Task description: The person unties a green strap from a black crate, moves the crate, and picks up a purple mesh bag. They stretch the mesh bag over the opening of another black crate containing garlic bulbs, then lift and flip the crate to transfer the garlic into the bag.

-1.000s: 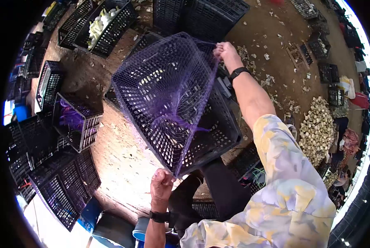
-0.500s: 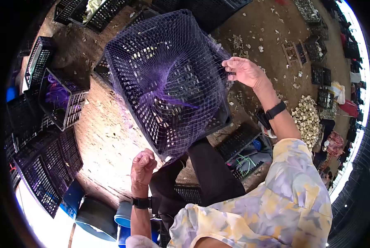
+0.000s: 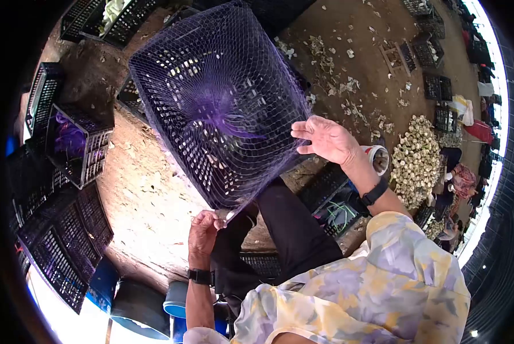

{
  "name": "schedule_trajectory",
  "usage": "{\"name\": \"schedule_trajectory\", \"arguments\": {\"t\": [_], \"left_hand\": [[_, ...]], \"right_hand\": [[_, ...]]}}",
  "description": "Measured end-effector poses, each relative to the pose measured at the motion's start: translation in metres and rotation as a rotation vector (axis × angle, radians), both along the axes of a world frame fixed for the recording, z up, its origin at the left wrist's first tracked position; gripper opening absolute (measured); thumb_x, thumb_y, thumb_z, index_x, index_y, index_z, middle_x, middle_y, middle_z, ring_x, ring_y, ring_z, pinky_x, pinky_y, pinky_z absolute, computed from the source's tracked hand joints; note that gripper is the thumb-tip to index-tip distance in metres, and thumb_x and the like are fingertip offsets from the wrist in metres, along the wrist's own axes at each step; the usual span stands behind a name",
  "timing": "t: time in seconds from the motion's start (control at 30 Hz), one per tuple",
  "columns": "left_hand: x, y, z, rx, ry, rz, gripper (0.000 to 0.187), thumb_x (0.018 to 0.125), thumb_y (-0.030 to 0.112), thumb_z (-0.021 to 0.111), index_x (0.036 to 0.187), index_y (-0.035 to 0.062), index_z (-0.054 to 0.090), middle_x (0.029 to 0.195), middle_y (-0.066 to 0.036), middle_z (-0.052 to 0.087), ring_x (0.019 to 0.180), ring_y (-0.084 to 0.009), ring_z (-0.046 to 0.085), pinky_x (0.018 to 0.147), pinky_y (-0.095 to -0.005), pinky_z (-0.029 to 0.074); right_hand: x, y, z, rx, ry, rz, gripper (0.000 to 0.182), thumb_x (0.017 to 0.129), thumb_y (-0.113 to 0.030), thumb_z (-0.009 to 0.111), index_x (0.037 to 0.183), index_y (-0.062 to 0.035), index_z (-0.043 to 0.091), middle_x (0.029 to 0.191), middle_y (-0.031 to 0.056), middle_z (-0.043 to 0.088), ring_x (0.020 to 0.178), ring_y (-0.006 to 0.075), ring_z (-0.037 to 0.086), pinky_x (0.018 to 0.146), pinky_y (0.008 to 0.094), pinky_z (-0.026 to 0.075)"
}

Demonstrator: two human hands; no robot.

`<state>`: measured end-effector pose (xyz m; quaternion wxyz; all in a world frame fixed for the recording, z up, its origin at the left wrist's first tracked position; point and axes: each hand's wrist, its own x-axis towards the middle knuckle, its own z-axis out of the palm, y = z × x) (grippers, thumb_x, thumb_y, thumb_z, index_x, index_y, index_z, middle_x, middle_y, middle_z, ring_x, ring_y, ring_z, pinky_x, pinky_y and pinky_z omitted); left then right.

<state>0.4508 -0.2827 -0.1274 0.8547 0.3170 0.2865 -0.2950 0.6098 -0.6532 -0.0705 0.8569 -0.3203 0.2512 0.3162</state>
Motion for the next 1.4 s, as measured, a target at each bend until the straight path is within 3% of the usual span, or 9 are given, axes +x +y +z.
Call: {"name": "schedule_trajectory", "arguments": {"t": [0.13, 0.33, 0.53, 0.73, 0.97, 1.1, 1.17, 1.27, 1.4], "left_hand": [[-0.005, -0.006, -0.007, 0.062, 0.001, -0.012, 0.022, 0.087, 0.022, 0.061, 0.081, 0.0014, 0.058, 0.073, -0.007, 0.058, 0.068, -0.0167, 0.055, 0.073, -0.0343, 0.048], [-0.009, -0.016, -0.011, -0.058, 0.028, 0.054, 0.023, 0.083, 0.025, 0.066, 0.08, 0.0033, 0.059, 0.078, -0.01, 0.061, 0.083, -0.0243, 0.06, 0.081, -0.044, 0.049], [-0.001, -0.027, -0.033, -0.238, 0.111, 0.218, 0.018, 0.077, 0.021, 0.062, 0.075, 0.0041, 0.059, 0.076, -0.009, 0.061, 0.077, -0.0235, 0.058, 0.082, -0.0475, 0.046], [0.0, 0.001, -0.066, -0.146, 0.172, 0.277, 0.013, 0.07, 0.015, 0.062, 0.064, 0.0038, 0.06, 0.068, -0.007, 0.061, 0.07, -0.0227, 0.056, 0.084, -0.0425, 0.043], [0.037, 0.059, -0.094, 0.205, 0.125, -0.186, 0.025, 0.083, 0.029, 0.057, 0.088, 0.0039, 0.06, 0.082, -0.009, 0.064, 0.08, -0.0227, 0.062, 0.073, -0.0402, 0.05], [0.134, 0.095, -0.081, 0.262, 0.1, -0.252, 0.027, 0.091, 0.029, 0.046, 0.097, 0.0062, 0.057, 0.085, -0.012, 0.062, 0.083, -0.0253, 0.061, 0.071, -0.0431, 0.054], [0.216, 0.085, -0.047, 0.54, 0.21, -0.191, 0.022, 0.091, 0.027, 0.046, 0.095, 0.0084, 0.057, 0.08, -0.006, 0.057, 0.073, -0.02, 0.057, 0.069, -0.04, 0.054], [0.323, 0.083, -0.037, 0.448, 0.052, 0.067, 0.03, 0.094, 0.039, 0.047, 0.092, 0.0113, 0.059, 0.076, 0.002, 0.058, 0.067, -0.0099, 0.055, 0.06, -0.0268, 0.049], [0.406, 0.077, -0.058, 0.577, 0.07, 0.066, 0.039, 0.094, 0.042, 0.045, 0.07, 0.015, 0.06, 0.056, 0.003, 0.058, 0.04, -0.0089, 0.05, 0.034, -0.0254, 0.038]], "right_hand": [[-0.024, 0.001, 0.003, 0.317, -0.049, -0.063, 0.018, 0.094, -0.023, 0.05, 0.1, -0.0064, 0.055, 0.087, 0.005, 0.058, 0.085, 0.0212, 0.059, 0.084, 0.0497, 0.048], [-0.057, -0.026, -0.031, 0.216, 0.062, -0.16, 0.025, 0.094, -0.028, 0.05, 0.097, -0.0036, 0.055, 0.079, 0.0009, 0.052, 0.071, 0.0133, 0.052, 0.069, 0.0364, 0.045], [-0.096, -0.04, -0.08, -0.131, 0.277, -0.307, 0.042, 0.092, -0.04, 0.05, 0.063, -0.0097, 0.048, 0.055, 0.0001, 0.034, 0.047, 0.0143, 0.032, 0.053, 0.032, 0.034], [-0.059, -0.025, -0.156, -0.077, 0.231, -0.42, 0.03, 0.091, -0.014, 0.048, 0.113, 0.0039, 0.057, 0.108, 0.0136, 0.063, 0.097, 0.0235, 0.059, 0.087, 0.037, 0.047], [-0.063, -0.046, -0.183, -0.453, 0.19, -0.012, 0.018, 0.086, -0.011, 0.05, 0.082, -0.0019, 0.065, 0.078, 0.0062, 0.063, 0.07, 0.0196, 0.06, 0.064, 0.0368, 0.048], [0.033, -0.086, -0.175, -0.948, -0.222, 0.932, 0.014, 0.083, -0.018, 0.056, 0.078, -0.006, 0.062, 0.067, 0.0022, 0.056, 0.061, 0.0147, 0.055, 0.05, 0.0314, 0.041], [0.115, -0.09, -0.184, -0.986, -0.204, 0.962, 0.019, 0.085, -0.022, 0.056, 0.096, -0.0074, 0.059, 0.078, 0.003, 0.059, 0.068, 0.0149, 0.058, 0.051, 0.03, 0.043], [0.228, -0.008, -0.091, -0.779, -0.071, 0.143, 0.025, 0.089, -0.034, 0.054, 0.095, -0.0093, 0.057, 0.074, 0.0004, 0.056, 0.056, 0.0115, 0.052, 0.046, 0.0303, 0.044], [0.315, 0.042, -0.064, -0.653, -0.035, 0.316, 0.03, 0.091, -0.039, 0.052, 0.079, -0.0122, 0.06, 0.062, -0.0043, 0.052, 0.052, 0.0098, 0.048, 0.046, 0.031, 0.046]]}}
